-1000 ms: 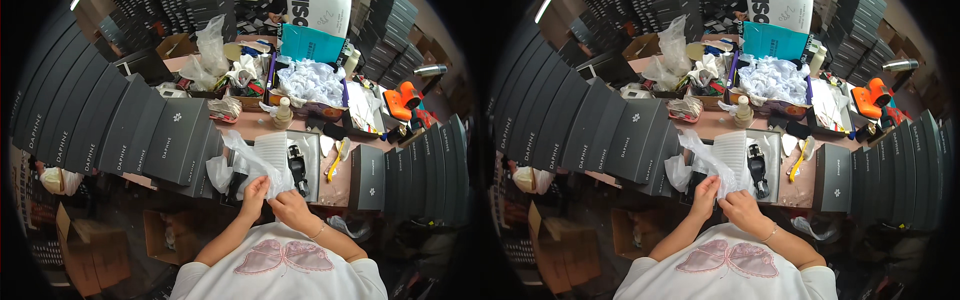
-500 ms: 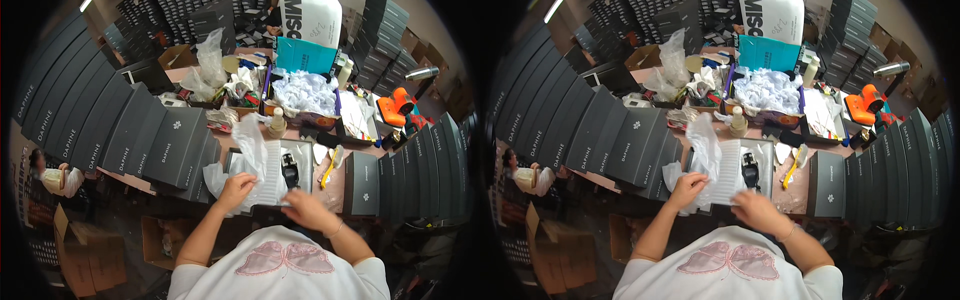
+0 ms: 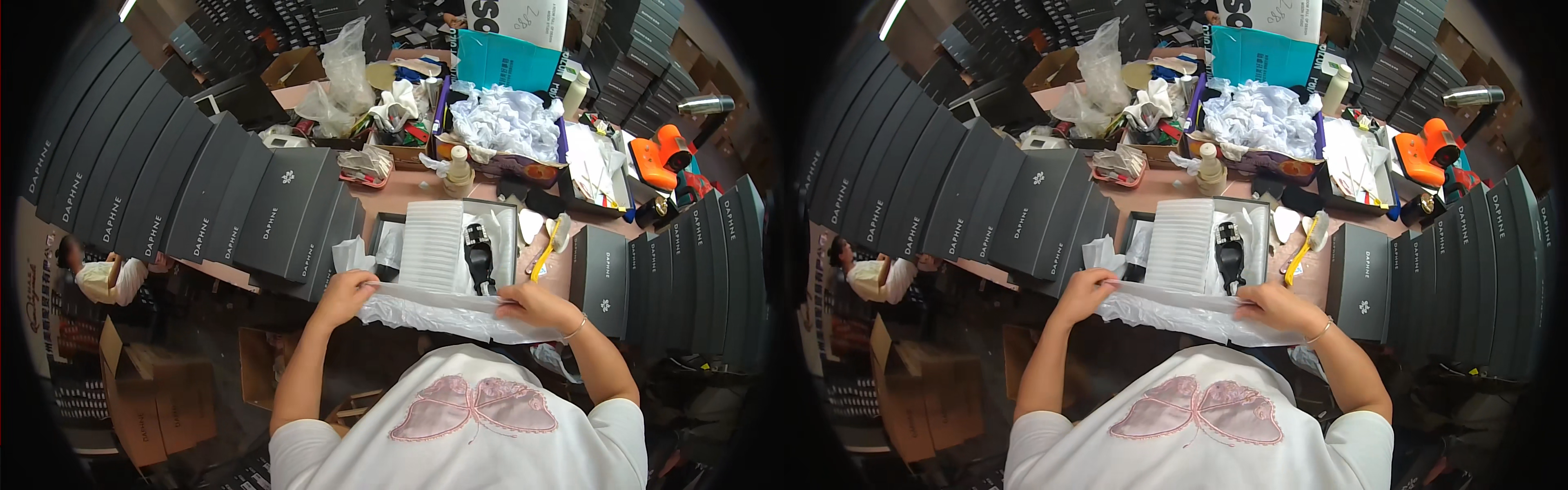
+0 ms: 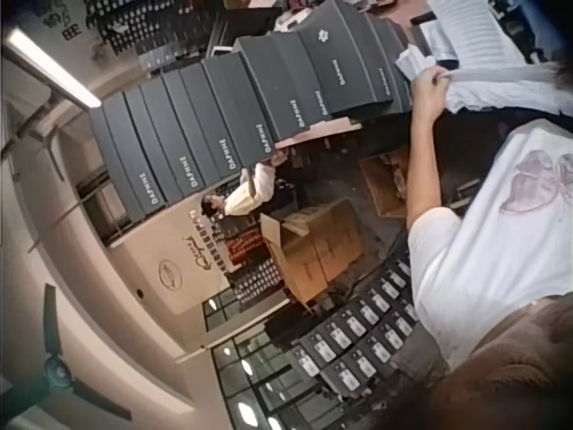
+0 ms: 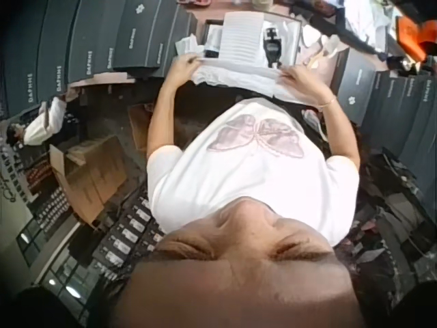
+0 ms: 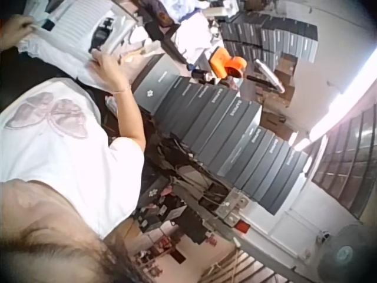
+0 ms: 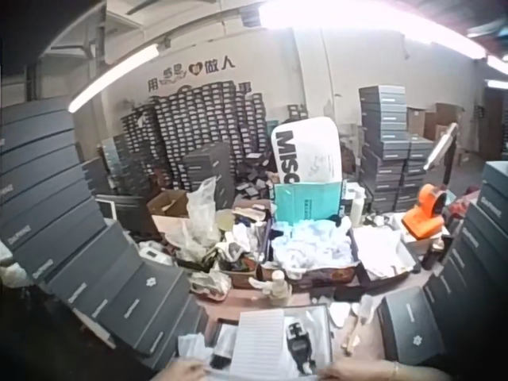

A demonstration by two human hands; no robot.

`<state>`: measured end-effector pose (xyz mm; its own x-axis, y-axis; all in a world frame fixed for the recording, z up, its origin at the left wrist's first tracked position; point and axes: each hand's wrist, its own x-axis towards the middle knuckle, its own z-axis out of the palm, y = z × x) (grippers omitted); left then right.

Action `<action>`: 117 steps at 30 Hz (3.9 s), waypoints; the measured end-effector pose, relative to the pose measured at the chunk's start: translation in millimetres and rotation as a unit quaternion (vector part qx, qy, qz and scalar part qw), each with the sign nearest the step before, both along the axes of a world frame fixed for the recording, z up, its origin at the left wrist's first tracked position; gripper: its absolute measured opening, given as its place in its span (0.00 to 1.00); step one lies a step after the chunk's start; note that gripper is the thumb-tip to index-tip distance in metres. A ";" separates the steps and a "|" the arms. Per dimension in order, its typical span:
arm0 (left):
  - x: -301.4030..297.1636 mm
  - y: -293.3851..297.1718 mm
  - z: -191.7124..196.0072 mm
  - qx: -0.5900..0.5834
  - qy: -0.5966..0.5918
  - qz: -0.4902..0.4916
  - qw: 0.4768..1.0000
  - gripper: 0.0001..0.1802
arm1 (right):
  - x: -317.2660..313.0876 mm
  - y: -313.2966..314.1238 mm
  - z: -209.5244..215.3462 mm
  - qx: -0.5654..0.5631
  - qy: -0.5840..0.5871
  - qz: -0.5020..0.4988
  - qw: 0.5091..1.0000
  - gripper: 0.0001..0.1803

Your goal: Packaging finished shoes into individual shoe boxes with wrapping paper.

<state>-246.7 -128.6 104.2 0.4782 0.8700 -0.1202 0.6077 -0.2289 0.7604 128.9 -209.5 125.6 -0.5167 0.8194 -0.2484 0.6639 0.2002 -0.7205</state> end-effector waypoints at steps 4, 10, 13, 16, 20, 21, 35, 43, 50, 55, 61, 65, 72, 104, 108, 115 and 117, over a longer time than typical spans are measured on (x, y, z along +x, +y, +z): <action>-4.4 -14.7 -33.0 -0.290 -0.395 0.195 0.850 0.09 | 14.9 -20.4 -27.0 0.014 0.014 -0.052 0.998 0.12; 0.5 -8.7 -5.1 -0.021 0.019 0.042 0.999 0.11 | 55.8 -46.2 -36.6 0.029 -0.033 -0.115 0.992 0.11; -21.3 4.9 -27.7 -0.128 -0.063 0.108 0.984 0.10 | 65.1 -59.6 -36.9 -0.012 -0.001 -0.211 0.977 0.13; -24.5 2.6 -63.6 -0.243 -0.361 0.244 0.867 0.12 | 77.9 -75.3 -45.3 -0.068 0.070 -0.310 0.946 0.11; -9.9 2.6 -84.2 -0.112 -0.271 0.284 0.913 0.11 | 86.6 -88.0 -61.9 -0.168 0.383 -0.502 0.757 0.06; -11.6 6.5 -85.5 -0.050 -0.173 0.269 0.946 0.11 | 88.3 -89.9 -63.4 -0.158 0.397 -0.502 0.752 0.08; 57.2 3.0 -31.7 -0.177 -0.416 0.137 0.882 0.09 | 48.9 -23.2 -37.2 0.106 0.096 -0.175 0.974 0.39; 41.8 20.0 21.4 -0.062 -0.286 0.125 0.948 0.05 | -23.8 12.9 -85.2 -0.028 0.140 -0.093 0.985 0.12; 84.4 -15.9 -37.1 -0.281 -0.467 0.118 0.830 0.66 | 5.8 1.0 -40.9 -0.046 0.217 -0.267 0.938 0.11; 191.5 -25.6 -42.5 -0.399 -0.527 0.166 0.732 0.43 | 16.7 -1.2 -32.5 0.045 0.186 -0.250 0.949 0.12; 221.5 -10.8 -38.0 -0.466 -0.531 0.153 0.691 0.18 | 43.0 -27.3 -50.6 -0.069 0.374 -0.359 0.852 0.12; 240.4 -1.3 -54.6 -0.325 -0.485 0.133 0.801 0.12 | 62.9 -53.0 -70.0 -0.141 0.301 -0.368 0.869 0.12; 229.4 -13.4 -130.5 -0.388 -0.276 0.257 0.841 0.19 | 153.7 -70.9 -53.6 -0.072 0.200 -0.457 0.864 0.10; 158.9 -58.4 -72.1 -0.709 -0.467 0.004 0.528 0.46 | 2.3 -21.3 -6.9 0.003 0.136 -0.178 0.975 0.25; 176.5 -72.9 -57.8 -0.577 -0.510 0.057 0.636 0.29 | 22.1 -57.9 -19.0 -0.026 0.147 -0.226 0.963 0.19; 182.4 -69.6 -24.4 -0.558 -0.313 -0.182 0.747 0.28 | 26.6 -115.5 -4.4 -0.113 0.245 -0.395 0.878 0.17; 185.4 -68.0 -21.9 -0.515 -0.315 -0.228 0.764 0.33 | 26.7 -122.3 -4.9 -0.103 0.228 -0.389 0.887 0.20</action>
<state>-61.2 -196.6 82.2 0.9485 0.1950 -0.2496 0.0824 0.6089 0.7889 155.6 -331.8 120.7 0.0992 0.9336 -0.3443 0.1738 -0.3569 -0.9178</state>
